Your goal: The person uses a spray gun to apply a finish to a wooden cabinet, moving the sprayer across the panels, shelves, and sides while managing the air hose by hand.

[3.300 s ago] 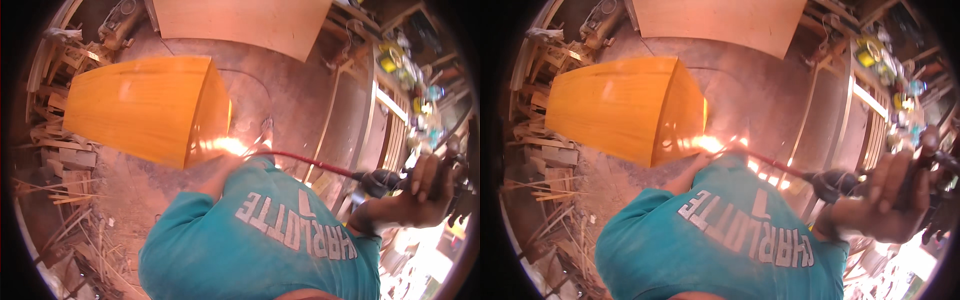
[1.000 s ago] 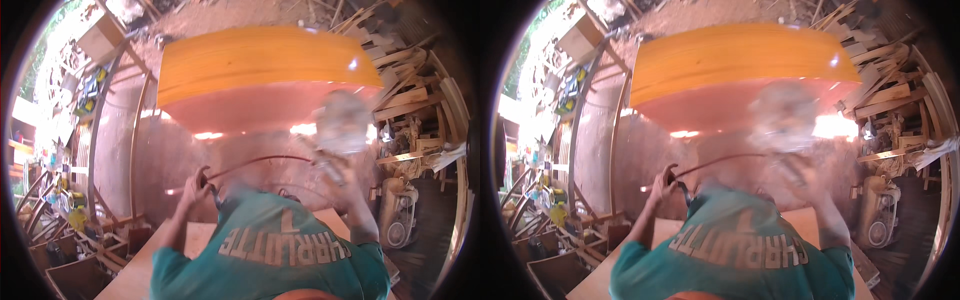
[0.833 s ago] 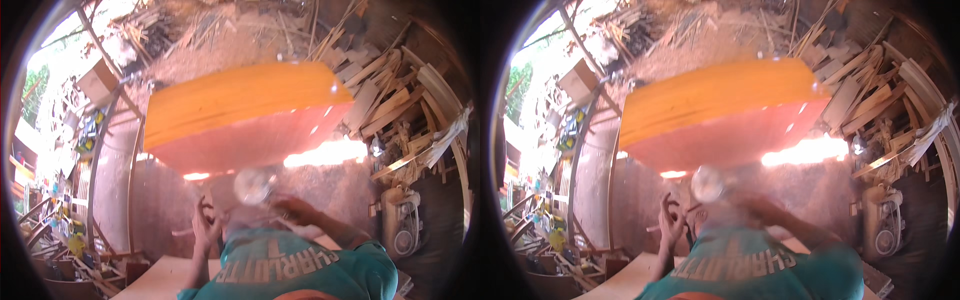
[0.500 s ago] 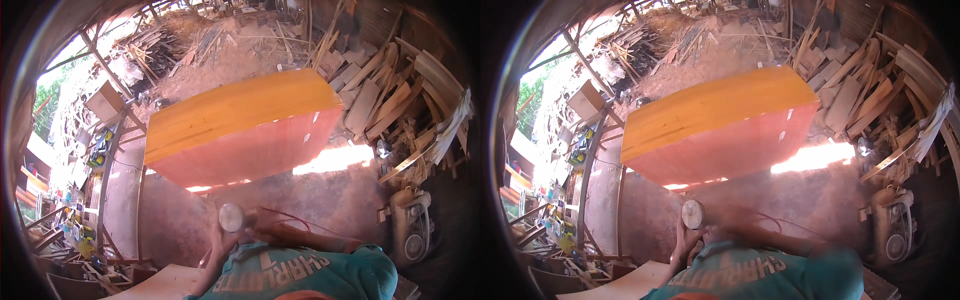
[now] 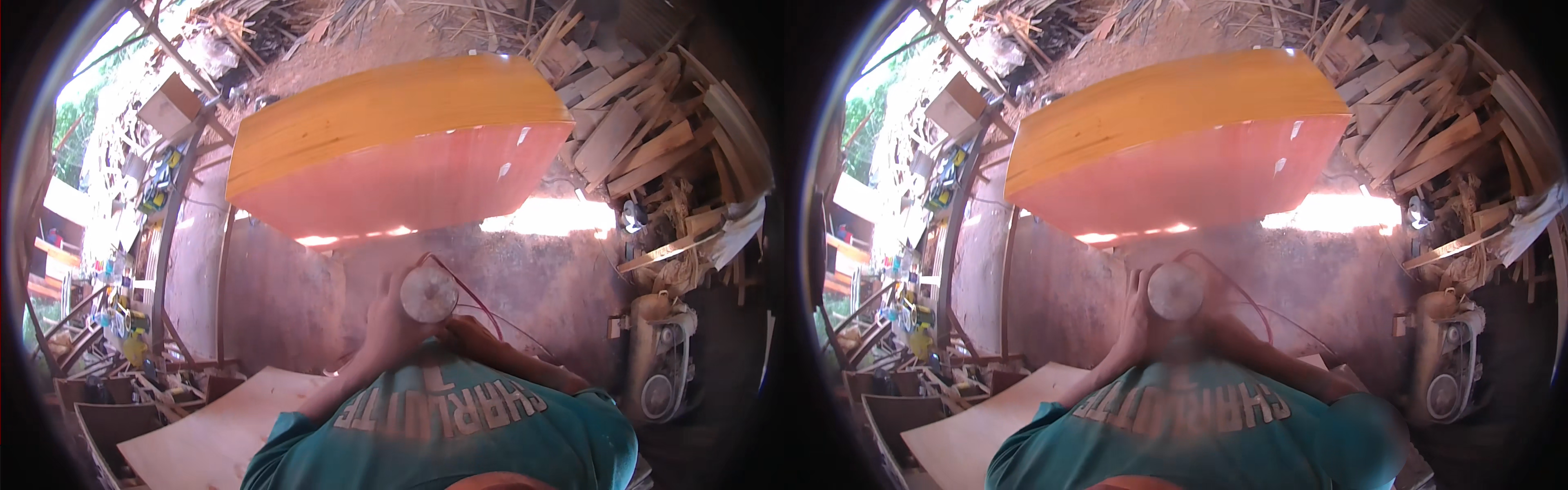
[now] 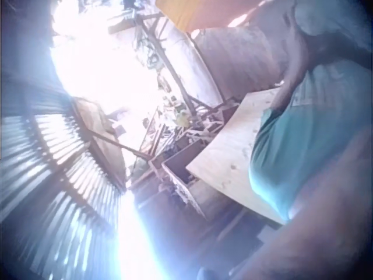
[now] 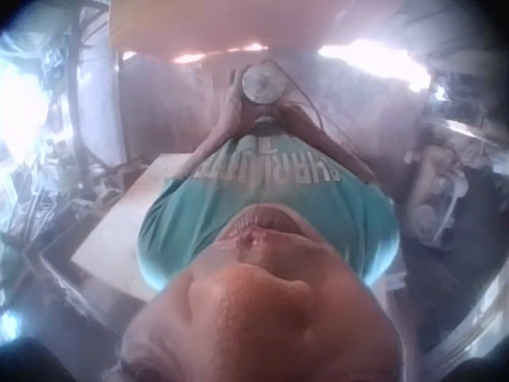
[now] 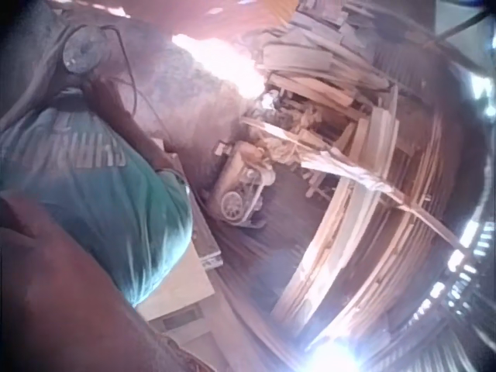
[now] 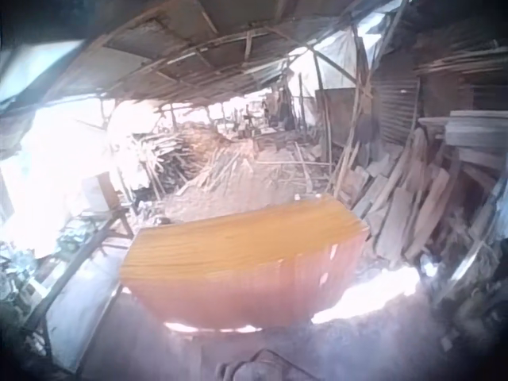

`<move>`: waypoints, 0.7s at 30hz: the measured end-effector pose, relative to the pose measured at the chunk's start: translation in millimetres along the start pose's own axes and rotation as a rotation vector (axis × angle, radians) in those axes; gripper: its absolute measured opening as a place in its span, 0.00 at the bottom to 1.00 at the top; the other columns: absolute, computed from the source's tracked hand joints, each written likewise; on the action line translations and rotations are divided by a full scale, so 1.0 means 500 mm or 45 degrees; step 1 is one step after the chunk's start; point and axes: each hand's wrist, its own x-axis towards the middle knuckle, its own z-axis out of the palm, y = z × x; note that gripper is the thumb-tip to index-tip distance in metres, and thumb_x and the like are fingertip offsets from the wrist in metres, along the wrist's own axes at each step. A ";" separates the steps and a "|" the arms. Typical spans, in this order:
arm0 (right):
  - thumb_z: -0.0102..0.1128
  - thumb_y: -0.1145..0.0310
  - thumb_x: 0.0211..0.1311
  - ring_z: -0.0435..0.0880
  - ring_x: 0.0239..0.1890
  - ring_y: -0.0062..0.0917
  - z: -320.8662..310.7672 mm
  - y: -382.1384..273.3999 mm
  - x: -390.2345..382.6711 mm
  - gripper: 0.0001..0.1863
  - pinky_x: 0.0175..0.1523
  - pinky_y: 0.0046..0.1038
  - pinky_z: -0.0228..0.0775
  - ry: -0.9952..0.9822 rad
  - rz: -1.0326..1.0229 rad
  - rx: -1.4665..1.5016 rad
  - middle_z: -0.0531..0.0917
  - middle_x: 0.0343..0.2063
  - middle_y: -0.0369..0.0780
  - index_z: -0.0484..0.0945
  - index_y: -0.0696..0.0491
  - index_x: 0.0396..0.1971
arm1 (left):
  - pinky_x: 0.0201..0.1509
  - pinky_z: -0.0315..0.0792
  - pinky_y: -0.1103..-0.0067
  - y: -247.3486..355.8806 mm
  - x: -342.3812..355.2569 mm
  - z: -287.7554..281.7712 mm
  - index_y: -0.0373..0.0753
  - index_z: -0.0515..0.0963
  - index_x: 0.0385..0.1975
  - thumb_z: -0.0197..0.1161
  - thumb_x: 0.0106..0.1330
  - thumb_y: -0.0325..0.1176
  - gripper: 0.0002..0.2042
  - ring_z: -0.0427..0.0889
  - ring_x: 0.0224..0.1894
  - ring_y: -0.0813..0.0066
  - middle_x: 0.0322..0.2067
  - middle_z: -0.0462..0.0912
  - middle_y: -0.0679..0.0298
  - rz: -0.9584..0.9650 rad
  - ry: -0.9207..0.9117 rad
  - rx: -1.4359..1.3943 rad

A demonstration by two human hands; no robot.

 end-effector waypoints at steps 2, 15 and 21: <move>0.57 0.69 0.63 0.83 0.39 0.46 -0.041 -0.050 -0.003 0.12 0.44 0.40 0.73 0.157 -0.147 0.013 0.82 0.33 0.53 0.80 0.54 0.45 | 0.52 0.73 0.59 -0.019 0.022 -0.002 0.43 0.65 0.62 0.80 0.41 0.38 0.43 0.76 0.52 0.46 0.52 0.72 0.49 -0.035 -0.057 -0.010; 0.62 0.71 0.64 0.67 0.13 0.15 -0.374 -0.037 0.085 0.05 0.19 0.20 0.60 1.163 0.556 0.651 0.75 0.15 0.31 0.81 0.55 0.37 | 0.37 0.77 0.64 -0.633 0.060 -0.024 0.44 0.82 0.42 0.69 0.58 0.35 0.12 0.83 0.31 0.50 0.34 0.81 0.53 -0.161 -0.094 0.212; 0.54 0.56 0.67 0.69 0.12 0.16 -0.714 -0.076 0.176 0.19 0.17 0.20 0.60 1.376 0.474 0.446 0.69 0.09 0.34 0.83 0.57 0.40 | 0.37 0.76 0.63 -0.792 0.040 -0.019 0.42 0.83 0.36 0.65 0.58 0.32 0.08 0.83 0.33 0.51 0.31 0.83 0.52 -0.238 -0.241 0.164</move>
